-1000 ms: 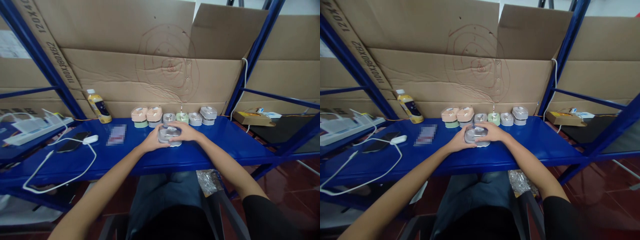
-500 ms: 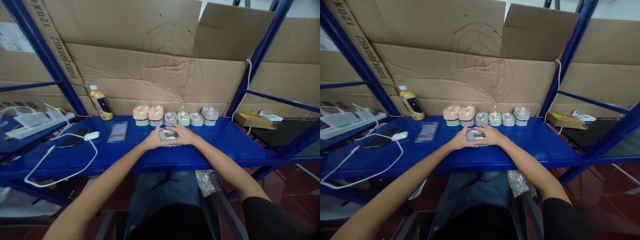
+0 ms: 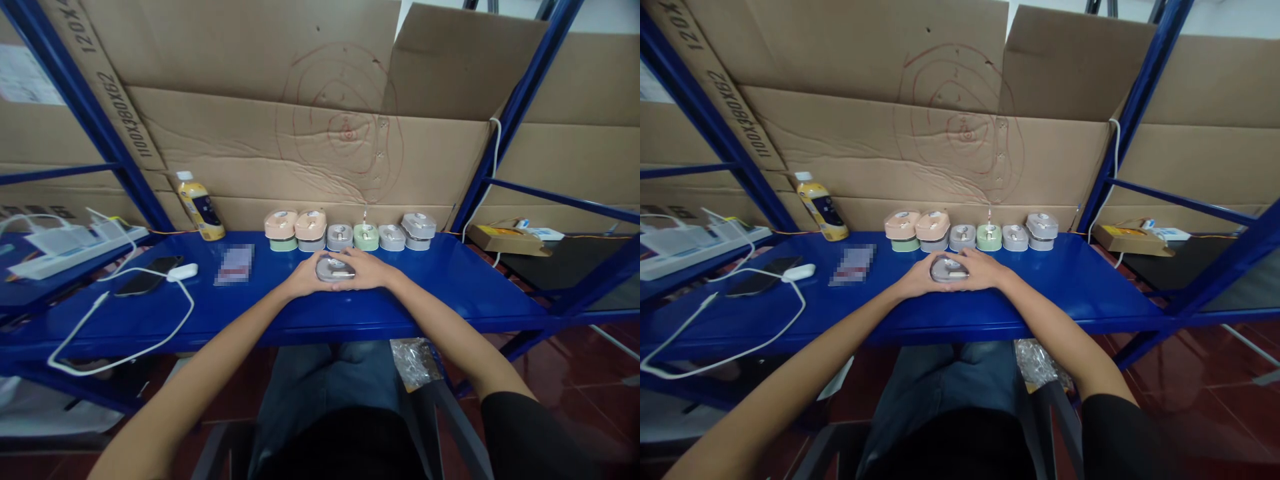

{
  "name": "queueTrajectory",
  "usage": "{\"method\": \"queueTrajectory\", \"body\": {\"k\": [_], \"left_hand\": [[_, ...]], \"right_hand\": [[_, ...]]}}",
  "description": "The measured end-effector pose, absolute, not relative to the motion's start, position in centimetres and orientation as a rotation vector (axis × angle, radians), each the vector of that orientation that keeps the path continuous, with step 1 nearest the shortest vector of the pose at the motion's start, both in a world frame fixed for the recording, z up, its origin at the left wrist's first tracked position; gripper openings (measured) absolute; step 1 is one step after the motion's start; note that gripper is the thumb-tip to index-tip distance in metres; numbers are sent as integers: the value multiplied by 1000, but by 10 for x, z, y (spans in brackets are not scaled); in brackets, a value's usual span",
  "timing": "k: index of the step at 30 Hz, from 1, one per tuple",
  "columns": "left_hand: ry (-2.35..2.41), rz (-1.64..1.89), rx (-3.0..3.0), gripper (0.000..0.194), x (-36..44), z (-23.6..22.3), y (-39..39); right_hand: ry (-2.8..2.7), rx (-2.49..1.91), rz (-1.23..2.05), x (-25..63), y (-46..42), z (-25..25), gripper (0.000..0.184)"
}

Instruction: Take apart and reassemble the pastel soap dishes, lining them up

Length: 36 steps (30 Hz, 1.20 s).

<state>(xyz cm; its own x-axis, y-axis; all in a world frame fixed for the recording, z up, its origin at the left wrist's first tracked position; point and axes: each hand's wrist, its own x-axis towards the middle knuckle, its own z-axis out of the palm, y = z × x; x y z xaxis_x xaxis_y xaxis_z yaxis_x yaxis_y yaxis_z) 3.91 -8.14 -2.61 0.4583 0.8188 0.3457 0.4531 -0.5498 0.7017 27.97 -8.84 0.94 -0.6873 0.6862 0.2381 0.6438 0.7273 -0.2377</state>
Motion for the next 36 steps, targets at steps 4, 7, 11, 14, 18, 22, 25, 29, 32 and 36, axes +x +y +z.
{"method": "queueTrajectory", "body": {"k": [4,7,11,14,18,22,25,29,32,36], "left_hand": [[1086,900,2236,101,35,-24,-81],[1086,958,2179,102,35,-27,-78],[1117,1235,2109,80,35,-32,-72],[1200,1316,2154,62,36,-34,-68],[1223,1240,2261,50,38,-35,-68],[1248,1163,2360,43,39,-37,-72],[1272,1094,2463,40,40,-37,-73],[1299,922,2753,50,56,-27,-61],[1330,810,2928,68,83,-13,-40],[1542,621,2843,72,117,-4,-19]], "right_hand": [[-2627,-898,407,300,-80,12,108],[-2564,-906,416,311,-78,18,96],[-2354,-992,222,330,-72,33,81],[-2005,-1246,-73,348,-57,40,82],[-1645,-1660,-419,364,-28,36,79],[-1632,-1906,-598,362,-7,22,69],[-1611,-2013,-633,359,-4,15,68],[-1623,-2000,-704,357,-6,11,68],[-1622,-1958,-747,358,-6,9,71],[-1603,-1890,-742,361,-8,7,71]]}}
